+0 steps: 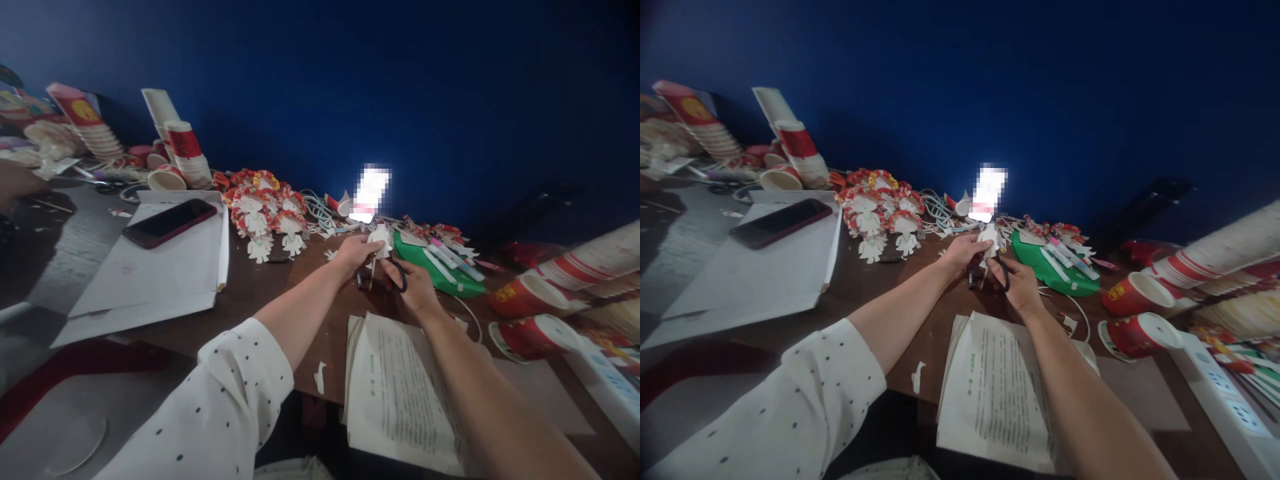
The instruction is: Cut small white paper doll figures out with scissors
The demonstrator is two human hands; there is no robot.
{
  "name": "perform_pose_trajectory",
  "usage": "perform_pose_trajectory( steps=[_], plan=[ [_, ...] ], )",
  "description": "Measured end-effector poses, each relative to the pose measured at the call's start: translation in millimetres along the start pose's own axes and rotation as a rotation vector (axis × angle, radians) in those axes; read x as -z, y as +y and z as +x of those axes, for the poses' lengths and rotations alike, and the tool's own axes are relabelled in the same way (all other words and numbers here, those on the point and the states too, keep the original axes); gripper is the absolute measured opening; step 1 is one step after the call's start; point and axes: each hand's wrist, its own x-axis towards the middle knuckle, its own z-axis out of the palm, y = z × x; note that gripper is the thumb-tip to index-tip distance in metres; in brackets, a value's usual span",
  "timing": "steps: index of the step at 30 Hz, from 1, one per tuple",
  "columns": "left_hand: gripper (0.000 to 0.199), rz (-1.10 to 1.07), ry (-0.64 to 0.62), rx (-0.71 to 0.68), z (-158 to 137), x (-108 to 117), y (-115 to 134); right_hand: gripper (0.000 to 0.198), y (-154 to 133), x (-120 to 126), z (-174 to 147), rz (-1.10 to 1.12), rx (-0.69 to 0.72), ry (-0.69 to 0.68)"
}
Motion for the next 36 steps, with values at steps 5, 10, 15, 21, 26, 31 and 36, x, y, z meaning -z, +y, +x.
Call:
perform_pose_trajectory(
  steps=[5,10,15,21,26,31,36],
  plan=[
    [0.025,-0.018,0.007,0.012,-2,-1,3,0.05,0,-2,0,0.077,-0.033,0.024],
    [0.026,-0.003,0.007,0.021,-3,-1,4,0.051,-5,-1,-1,0.073,-0.033,0.038],
    [0.022,-0.012,0.008,0.018,-3,0,6,0.052,-8,0,-1,0.037,-0.028,0.032],
    [0.016,-0.036,0.006,0.028,-5,0,8,0.056,-10,2,-1,0.064,-0.046,0.024],
    [0.017,-0.042,0.016,0.026,-4,0,8,0.057,-14,1,-2,0.039,-0.067,0.031],
    [0.026,0.0,-0.024,0.024,-4,-1,7,0.057,-17,2,-3,0.042,-0.058,0.012],
    [0.029,0.044,-0.029,0.02,-3,0,6,0.058,-16,6,-2,0.024,-0.08,0.001]
  ],
)
